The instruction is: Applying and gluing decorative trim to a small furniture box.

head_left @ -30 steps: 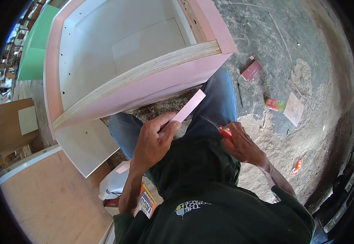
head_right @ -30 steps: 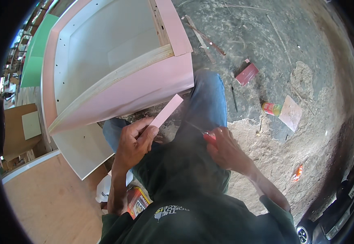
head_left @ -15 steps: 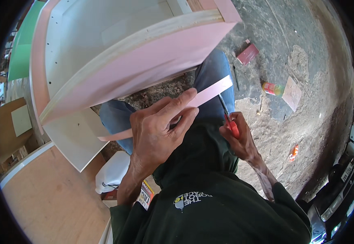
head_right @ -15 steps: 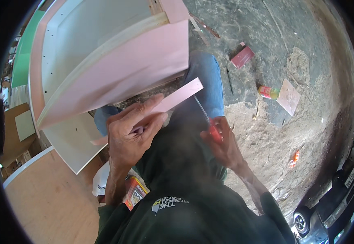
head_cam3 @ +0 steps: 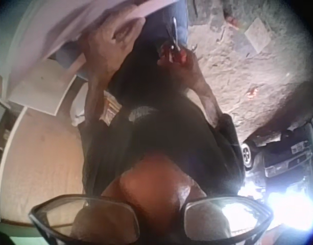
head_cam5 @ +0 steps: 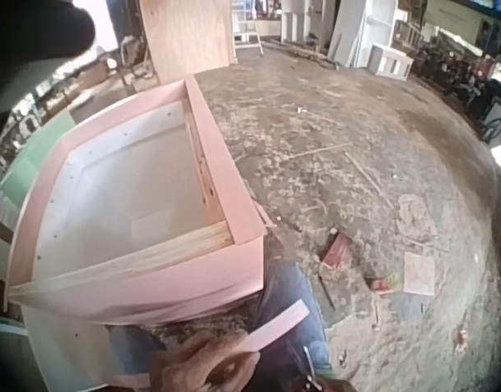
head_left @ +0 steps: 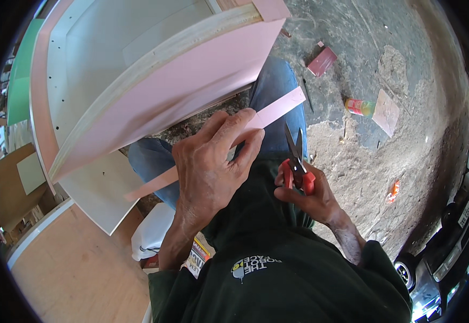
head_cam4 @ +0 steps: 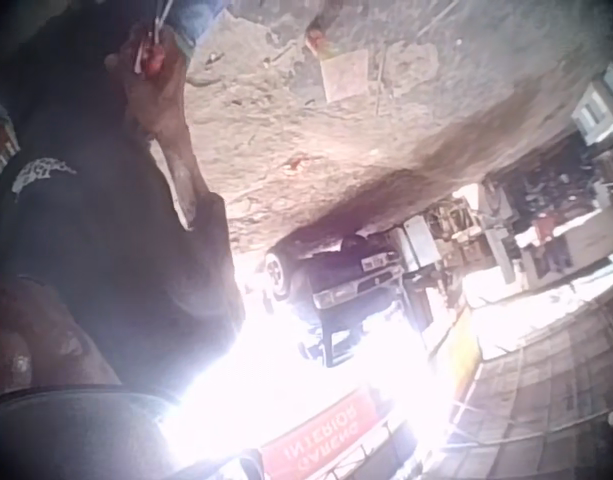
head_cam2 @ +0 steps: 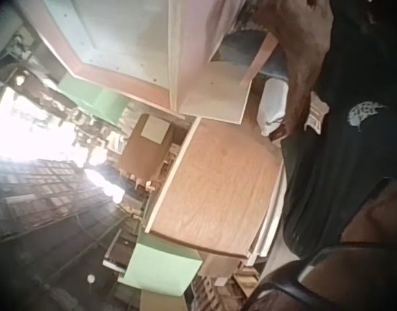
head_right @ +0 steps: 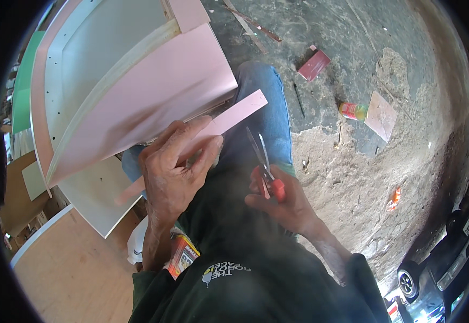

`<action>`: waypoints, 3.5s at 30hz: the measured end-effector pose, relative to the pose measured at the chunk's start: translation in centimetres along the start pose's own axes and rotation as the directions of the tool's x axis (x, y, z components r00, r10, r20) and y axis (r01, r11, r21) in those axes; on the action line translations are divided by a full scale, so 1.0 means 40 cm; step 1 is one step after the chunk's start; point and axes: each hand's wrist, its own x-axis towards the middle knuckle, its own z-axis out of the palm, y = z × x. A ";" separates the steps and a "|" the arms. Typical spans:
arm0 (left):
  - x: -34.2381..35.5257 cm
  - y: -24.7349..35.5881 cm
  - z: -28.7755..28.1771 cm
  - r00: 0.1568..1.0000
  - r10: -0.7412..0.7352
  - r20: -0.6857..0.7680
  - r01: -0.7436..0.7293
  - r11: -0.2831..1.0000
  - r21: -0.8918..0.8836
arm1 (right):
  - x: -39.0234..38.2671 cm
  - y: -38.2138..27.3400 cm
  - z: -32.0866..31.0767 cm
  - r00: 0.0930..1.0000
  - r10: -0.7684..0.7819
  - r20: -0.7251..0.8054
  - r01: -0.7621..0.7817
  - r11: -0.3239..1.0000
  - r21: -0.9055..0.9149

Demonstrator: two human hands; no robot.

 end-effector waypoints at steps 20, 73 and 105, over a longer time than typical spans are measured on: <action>-0.012 0.002 -0.028 0.991 0.130 -0.019 -0.129 0.990 0.061 | 0.007 -0.122 0.060 0.990 0.131 -0.044 -0.136 0.980 -0.142; -0.019 0.004 -0.032 0.984 0.177 0.034 -0.180 0.976 0.121 | 0.009 -0.144 0.051 0.984 0.176 -0.017 -0.177 0.980 -0.091; -0.021 0.012 -0.044 0.993 0.110 0.038 -0.112 0.992 0.064 | 0.008 -0.172 0.055 0.966 0.257 -0.008 -0.256 0.958 -0.126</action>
